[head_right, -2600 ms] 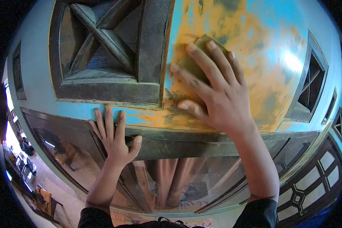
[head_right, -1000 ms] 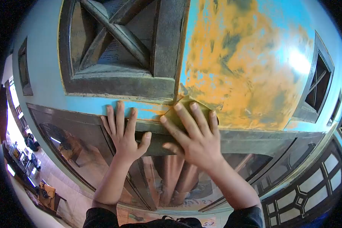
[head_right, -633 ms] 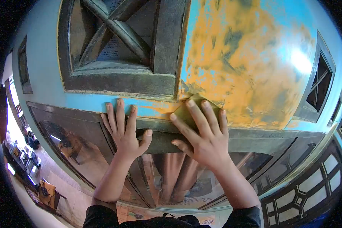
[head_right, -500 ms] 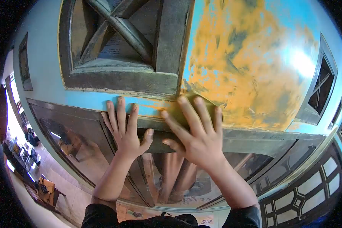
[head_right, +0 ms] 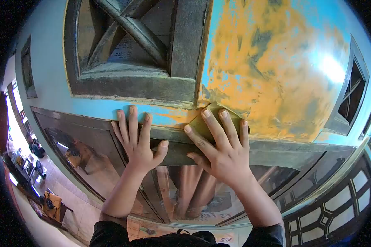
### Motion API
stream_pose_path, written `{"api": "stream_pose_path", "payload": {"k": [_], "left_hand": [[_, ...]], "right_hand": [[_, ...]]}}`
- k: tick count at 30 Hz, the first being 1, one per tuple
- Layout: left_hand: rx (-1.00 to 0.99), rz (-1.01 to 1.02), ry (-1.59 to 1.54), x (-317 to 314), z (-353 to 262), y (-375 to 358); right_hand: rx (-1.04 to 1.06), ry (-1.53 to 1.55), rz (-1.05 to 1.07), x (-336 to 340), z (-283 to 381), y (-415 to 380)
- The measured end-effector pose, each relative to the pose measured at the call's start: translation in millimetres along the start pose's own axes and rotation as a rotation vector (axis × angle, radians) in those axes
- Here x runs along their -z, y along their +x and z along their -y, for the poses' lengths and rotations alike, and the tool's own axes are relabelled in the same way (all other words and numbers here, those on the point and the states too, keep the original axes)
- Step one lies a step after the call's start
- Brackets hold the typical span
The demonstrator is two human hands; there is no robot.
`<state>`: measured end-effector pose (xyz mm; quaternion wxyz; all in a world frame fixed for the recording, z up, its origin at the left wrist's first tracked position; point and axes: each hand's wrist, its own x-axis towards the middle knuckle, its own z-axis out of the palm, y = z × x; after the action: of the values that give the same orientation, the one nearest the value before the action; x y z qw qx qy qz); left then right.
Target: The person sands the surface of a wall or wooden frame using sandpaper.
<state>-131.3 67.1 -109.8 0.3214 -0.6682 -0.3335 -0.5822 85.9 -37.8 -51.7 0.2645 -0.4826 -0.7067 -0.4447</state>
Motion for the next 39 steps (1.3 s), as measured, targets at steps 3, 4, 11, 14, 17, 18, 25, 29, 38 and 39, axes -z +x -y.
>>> {"api": "stream_pose_path", "payload": {"k": [3, 4, 11, 14, 17, 18, 25, 29, 38, 39], "left_hand": [[0.006, 0.006, -0.003, 0, -2, 2], [0.01, 0.008, -0.004, 0, -3, 2], [-0.036, 0.052, 0.025, 2, 0, 0], [-0.035, 0.053, 0.037, 3, -1, 1], [-0.025, 0.066, 0.054, 4, -3, 2], [-0.031, 0.059, 0.052, 3, -3, 2], [-0.032, 0.065, 0.052, 3, -2, 2], [0.017, 0.038, 0.01, 1, -5, 1], [-0.019, 0.043, 0.036, 3, -2, 1], [-0.004, 0.037, 0.018, 2, -3, 1]], "right_hand": [[-0.005, 0.003, 0.004, 0, 0, 1], [-0.006, 0.008, 0.011, 1, 0, 1], [-0.01, 0.002, 0.002, -1, 1, 0], [-0.008, 0.01, -0.012, -1, 1, 2], [0.009, 0.006, -0.014, 4, 6, 21], [0.02, 0.016, -0.02, 6, 9, 28], [0.013, 0.008, 0.017, 20, -4, 26], [-0.041, -0.009, -0.037, 19, -9, 19], [0.063, 0.015, 0.001, 9, 8, 34], [0.062, -0.001, 0.022, 10, 6, 26]]}}
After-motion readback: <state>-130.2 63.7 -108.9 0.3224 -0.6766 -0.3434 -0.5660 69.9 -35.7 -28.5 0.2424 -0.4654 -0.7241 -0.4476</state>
